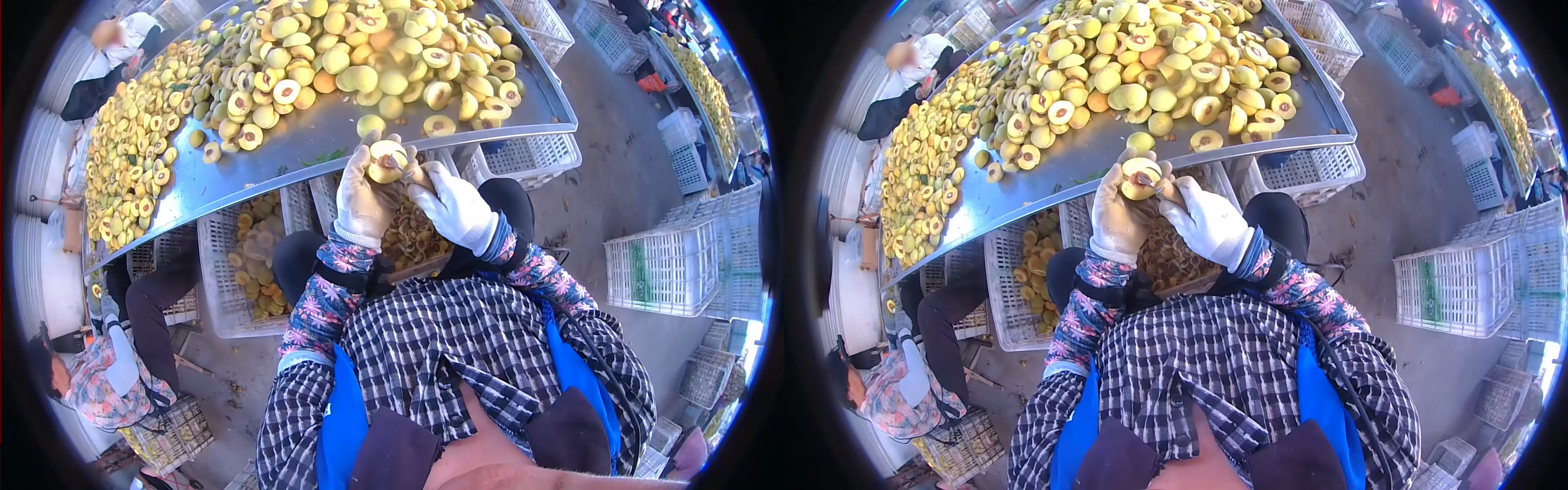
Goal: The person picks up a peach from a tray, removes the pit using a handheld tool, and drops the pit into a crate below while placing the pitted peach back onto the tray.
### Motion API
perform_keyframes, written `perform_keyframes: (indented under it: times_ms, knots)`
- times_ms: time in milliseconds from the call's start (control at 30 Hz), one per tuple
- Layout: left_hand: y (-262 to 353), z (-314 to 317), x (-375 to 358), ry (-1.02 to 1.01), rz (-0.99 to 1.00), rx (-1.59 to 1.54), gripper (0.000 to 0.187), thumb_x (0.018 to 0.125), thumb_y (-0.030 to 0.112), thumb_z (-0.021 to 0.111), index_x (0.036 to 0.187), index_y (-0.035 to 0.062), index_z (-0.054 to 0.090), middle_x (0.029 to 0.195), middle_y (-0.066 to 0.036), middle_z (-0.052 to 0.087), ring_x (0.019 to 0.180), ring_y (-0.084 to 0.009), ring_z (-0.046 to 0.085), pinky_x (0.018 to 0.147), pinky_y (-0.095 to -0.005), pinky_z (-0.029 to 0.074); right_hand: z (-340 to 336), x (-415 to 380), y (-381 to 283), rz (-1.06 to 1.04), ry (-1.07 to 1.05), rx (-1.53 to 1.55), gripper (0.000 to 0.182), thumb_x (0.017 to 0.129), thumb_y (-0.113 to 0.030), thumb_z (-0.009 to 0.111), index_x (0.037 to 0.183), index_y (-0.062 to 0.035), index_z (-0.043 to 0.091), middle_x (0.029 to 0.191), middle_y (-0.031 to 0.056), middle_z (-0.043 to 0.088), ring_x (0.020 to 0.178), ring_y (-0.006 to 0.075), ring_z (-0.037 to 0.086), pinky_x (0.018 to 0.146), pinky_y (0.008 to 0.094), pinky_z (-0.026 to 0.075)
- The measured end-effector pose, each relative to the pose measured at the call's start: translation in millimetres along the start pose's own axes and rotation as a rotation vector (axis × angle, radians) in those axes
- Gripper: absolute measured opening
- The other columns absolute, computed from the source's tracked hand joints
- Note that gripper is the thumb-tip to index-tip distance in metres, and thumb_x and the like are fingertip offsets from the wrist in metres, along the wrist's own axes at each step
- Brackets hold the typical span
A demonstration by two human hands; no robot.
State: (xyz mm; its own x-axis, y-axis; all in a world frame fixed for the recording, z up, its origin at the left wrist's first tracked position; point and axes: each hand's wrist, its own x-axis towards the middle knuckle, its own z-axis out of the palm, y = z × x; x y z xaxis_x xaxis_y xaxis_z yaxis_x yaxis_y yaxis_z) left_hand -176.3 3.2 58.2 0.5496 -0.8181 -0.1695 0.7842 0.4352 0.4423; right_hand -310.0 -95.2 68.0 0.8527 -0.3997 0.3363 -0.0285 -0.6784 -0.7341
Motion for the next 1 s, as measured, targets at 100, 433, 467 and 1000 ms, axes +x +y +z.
perform_keyframes:
  times_ms: [100,433,467,1000]
  knots:
    - [-1,5,-3,-0.004,0.062,-0.041,0.043,0.095,0.028,0.045,0.129,0.0016,0.047,0.132,-0.023,0.050,0.123,-0.0434,0.047,0.105,-0.0535,0.040,3,-4,1,0.067,-0.049,-0.002,0.028,0.092,-0.025,0.059,0.105,-0.0017,0.049,0.075,0.0214,0.063,0.070,0.0394,0.063,0.059,0.0440,0.050]
    - [14,-4,-1,-0.039,-0.262,-0.239,0.049,0.090,0.045,0.056,0.101,-0.0014,0.063,0.113,-0.024,0.061,0.112,-0.0430,0.055,0.088,-0.0511,0.052,-11,-2,7,-0.148,-0.092,-0.244,0.035,0.087,-0.025,0.065,0.108,-0.0012,0.052,0.076,0.0189,0.063,0.066,0.0368,0.064,0.056,0.0426,0.050]
    - [13,-5,2,0.008,-0.256,-0.171,0.051,0.090,0.051,0.057,0.091,0.0005,0.065,0.104,-0.022,0.065,0.104,-0.0416,0.060,0.083,-0.0497,0.055,-13,0,6,-0.163,-0.142,-0.270,0.035,0.086,-0.025,0.066,0.108,-0.0013,0.052,0.076,0.0189,0.064,0.066,0.0363,0.064,0.055,0.0425,0.050]
    - [-3,24,-3,0.137,0.009,-0.136,0.034,0.089,0.042,0.064,0.074,0.0119,0.055,0.088,-0.010,0.064,0.085,-0.0349,0.066,0.084,-0.0528,0.053,-8,0,7,-0.113,-0.136,-0.195,0.036,0.088,-0.028,0.064,0.107,-0.0018,0.049,0.072,0.0186,0.063,0.066,0.0356,0.064,0.057,0.0420,0.051]
